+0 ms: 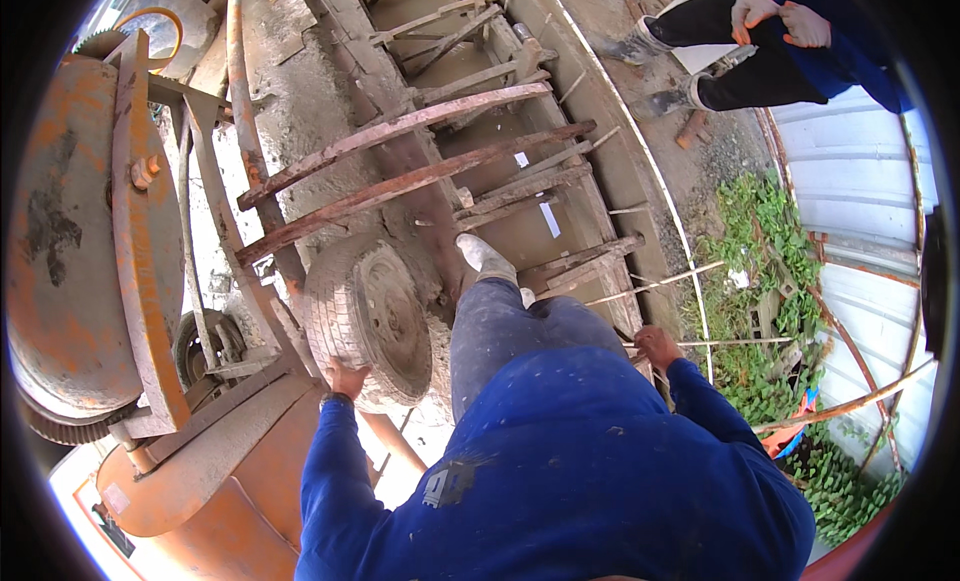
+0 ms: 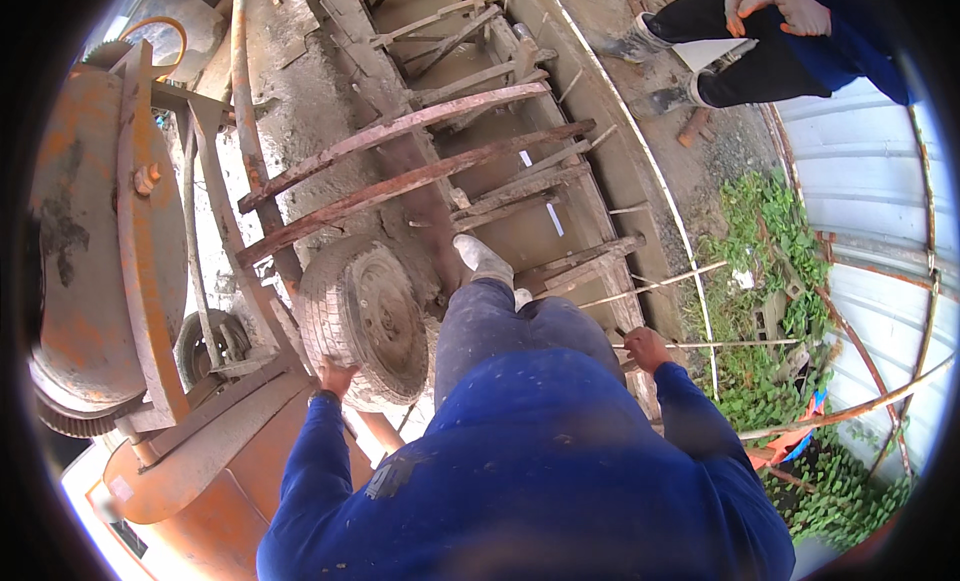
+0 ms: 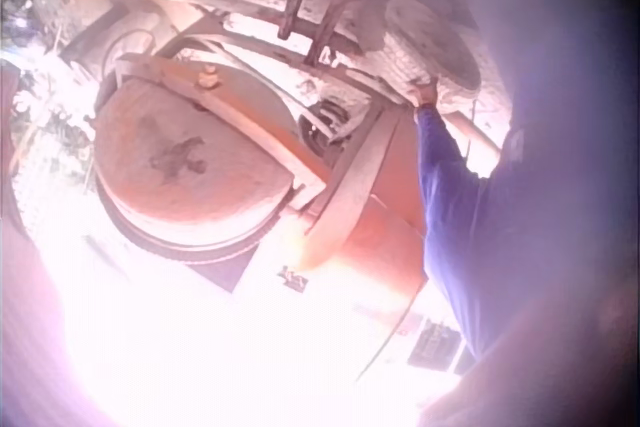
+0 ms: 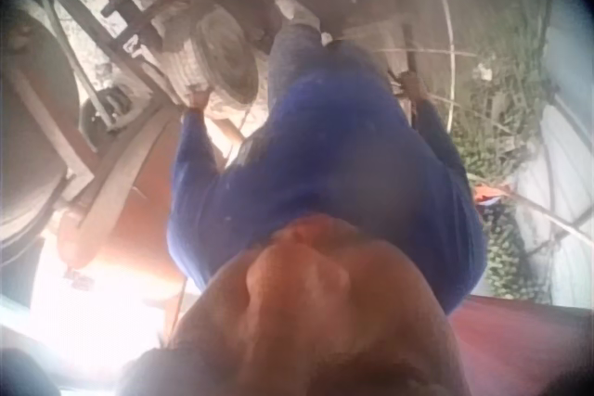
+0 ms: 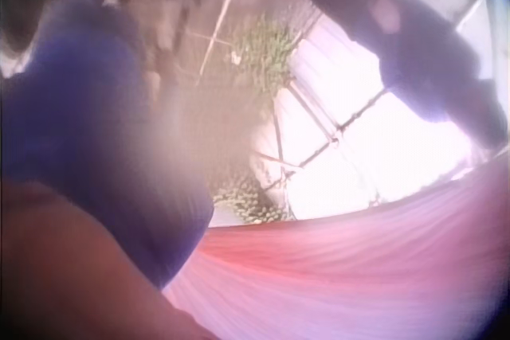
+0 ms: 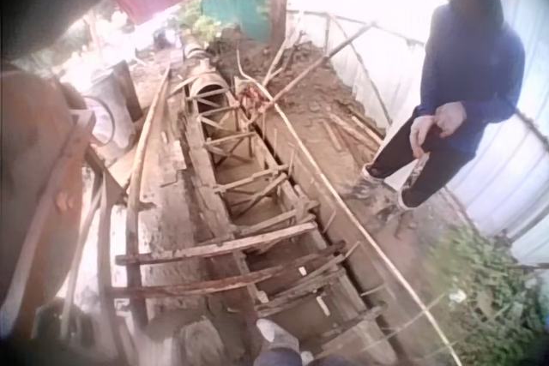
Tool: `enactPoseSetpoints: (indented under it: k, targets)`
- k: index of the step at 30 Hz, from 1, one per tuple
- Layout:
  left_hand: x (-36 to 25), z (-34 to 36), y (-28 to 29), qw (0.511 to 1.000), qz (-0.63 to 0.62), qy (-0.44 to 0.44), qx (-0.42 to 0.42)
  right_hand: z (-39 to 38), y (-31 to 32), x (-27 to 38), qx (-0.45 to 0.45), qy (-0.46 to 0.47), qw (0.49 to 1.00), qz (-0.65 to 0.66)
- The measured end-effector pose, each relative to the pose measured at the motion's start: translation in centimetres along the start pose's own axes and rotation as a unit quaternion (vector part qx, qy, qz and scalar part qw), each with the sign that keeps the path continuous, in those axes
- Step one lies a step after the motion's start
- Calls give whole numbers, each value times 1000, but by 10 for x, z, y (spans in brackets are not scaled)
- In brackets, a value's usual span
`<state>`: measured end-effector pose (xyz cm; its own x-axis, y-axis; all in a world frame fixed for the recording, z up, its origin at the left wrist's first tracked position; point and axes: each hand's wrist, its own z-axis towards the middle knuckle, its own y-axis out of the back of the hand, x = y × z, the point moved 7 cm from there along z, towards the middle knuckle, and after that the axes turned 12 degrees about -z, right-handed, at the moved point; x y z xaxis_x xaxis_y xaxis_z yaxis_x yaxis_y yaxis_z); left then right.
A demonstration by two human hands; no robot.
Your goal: The person positions and fits a large curved metal sheet onto a metal frame near a cement mixer. They repeatedly lift, align, and adjust the sheet with both hands, then walk to retrieve a long orange pipe and a yellow power tool from the ground.
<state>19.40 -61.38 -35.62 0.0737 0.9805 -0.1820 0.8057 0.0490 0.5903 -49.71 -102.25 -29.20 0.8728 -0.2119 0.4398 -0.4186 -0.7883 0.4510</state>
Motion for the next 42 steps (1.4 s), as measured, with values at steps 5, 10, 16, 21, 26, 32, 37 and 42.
enactPoseSetpoints:
  k: [5,10,16,21,26,32,37,42]
  targets:
    - [-4,-12,-8,998,-54,-6,-18,79,13,75,-13,96,989,-114]
    - [-17,-26,-1,997,-75,-10,-33,114,39,200,-40,118,989,-83]
    - [-12,-23,-9,996,-78,-11,-38,146,43,242,9,122,983,-136]
    - [-11,-25,-6,996,-80,27,-22,154,62,239,1,143,971,-191]
    - [-2,-22,-10,995,-84,47,-25,142,87,262,36,30,987,-153]
    - [-18,-30,-13,991,-96,78,-43,145,116,265,-35,95,969,-228]
    - [-17,-33,-23,981,-124,50,-138,189,135,246,14,43,985,-169]
    - [-18,-32,-25,960,-117,41,-249,266,133,260,110,125,960,-226]
